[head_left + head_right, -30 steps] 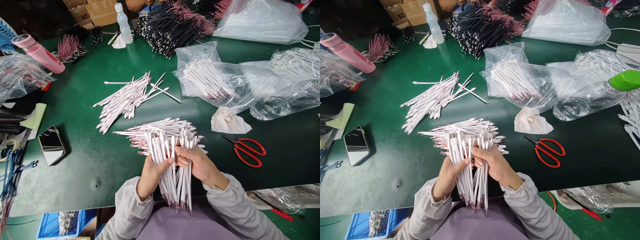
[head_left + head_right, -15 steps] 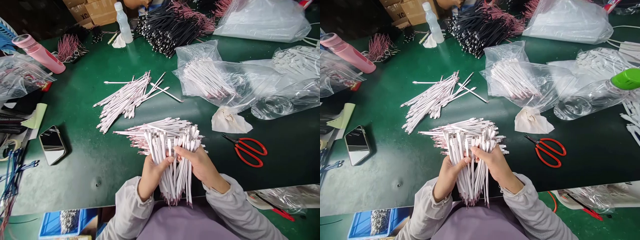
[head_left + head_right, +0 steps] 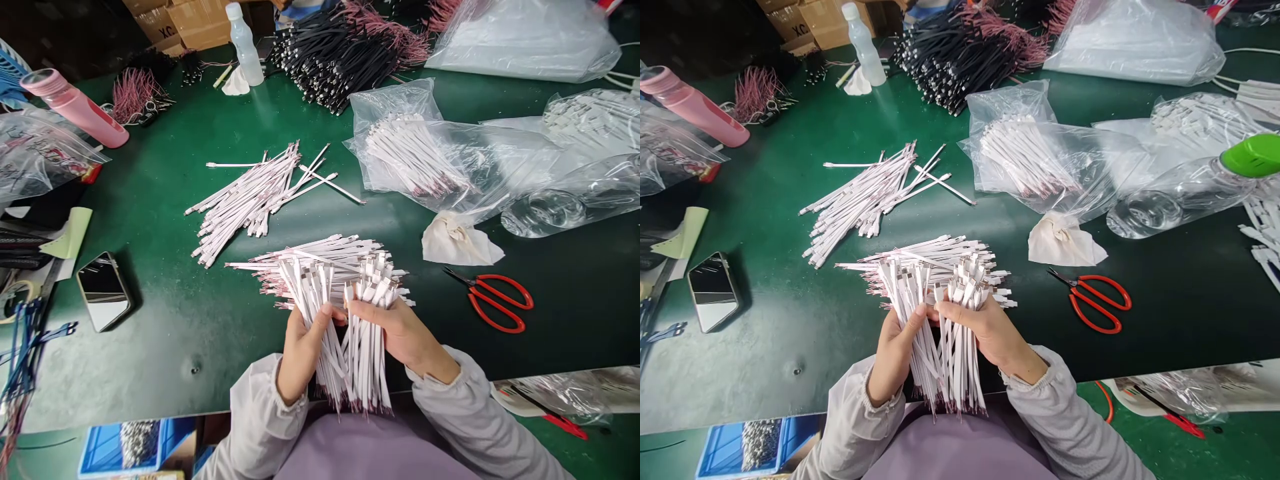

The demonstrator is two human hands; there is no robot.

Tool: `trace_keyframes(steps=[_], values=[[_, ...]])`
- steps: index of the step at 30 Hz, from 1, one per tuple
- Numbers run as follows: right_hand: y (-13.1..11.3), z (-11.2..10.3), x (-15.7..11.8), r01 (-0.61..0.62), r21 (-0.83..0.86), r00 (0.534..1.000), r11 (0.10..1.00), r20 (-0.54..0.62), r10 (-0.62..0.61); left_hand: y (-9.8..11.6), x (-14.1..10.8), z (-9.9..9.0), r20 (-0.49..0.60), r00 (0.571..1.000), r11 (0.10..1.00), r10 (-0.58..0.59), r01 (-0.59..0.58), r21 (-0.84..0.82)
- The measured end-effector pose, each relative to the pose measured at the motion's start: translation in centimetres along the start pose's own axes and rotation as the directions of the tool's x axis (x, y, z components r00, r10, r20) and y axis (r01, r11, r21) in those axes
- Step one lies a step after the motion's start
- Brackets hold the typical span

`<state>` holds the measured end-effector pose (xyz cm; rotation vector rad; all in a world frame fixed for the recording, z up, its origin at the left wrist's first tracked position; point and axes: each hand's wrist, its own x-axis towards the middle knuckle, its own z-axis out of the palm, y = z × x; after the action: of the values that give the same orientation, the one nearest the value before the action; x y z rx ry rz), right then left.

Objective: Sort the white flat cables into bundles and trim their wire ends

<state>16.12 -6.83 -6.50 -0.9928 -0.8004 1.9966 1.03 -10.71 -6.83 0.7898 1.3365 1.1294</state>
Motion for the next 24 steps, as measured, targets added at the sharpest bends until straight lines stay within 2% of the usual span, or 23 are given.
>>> trace_keyframes(steps=[3, 5, 7, 9, 13, 19, 24], values=[[-0.11, 0.12, 0.14, 0.057, 0.019, 0.998, 0.998, 0.021, -0.057, 0.02, 0.12, -0.08, 0.000, 0.997, 0.996, -0.074, 0.074, -0.057], [-0.10, 0.22, 0.28, 0.041, 0.092, 0.999, 0.995, 0.011, -0.043, 0.09, 0.26, -0.04, 0.018, 0.996, 0.993, -0.090, 0.091, -0.072], [0.01, 0.29, 0.42, 0.027, 0.160, 0.999, 0.987, -0.047, -0.020, 0.13, 0.36, 0.02, 0.035, 0.994, 0.992, -0.101, 0.103, -0.077], [0.16, 0.31, 0.53, 0.022, 0.169, 0.995, 0.985, -0.098, -0.006, 0.10, 0.38, 0.05, 0.049, 0.993, 0.991, -0.110, 0.113, -0.078], [0.18, 0.26, 0.62, -0.018, 0.160, 0.996, 0.987, -0.086, 0.032, -0.10, 0.30, -0.02, 0.056, 0.990, 0.988, -0.130, 0.134, -0.078], [-0.25, 0.39, 0.46, -0.028, 0.093, 0.999, 0.995, -0.035, 0.031, -0.16, 0.36, 0.13, 0.036, 0.995, 0.994, -0.088, 0.090, -0.060], [-0.24, 0.66, 0.39, 0.021, 0.078, 0.995, 0.997, -0.095, -0.014, 0.05, 0.51, 0.30, 0.034, 0.998, 0.998, -0.044, 0.045, -0.044]])
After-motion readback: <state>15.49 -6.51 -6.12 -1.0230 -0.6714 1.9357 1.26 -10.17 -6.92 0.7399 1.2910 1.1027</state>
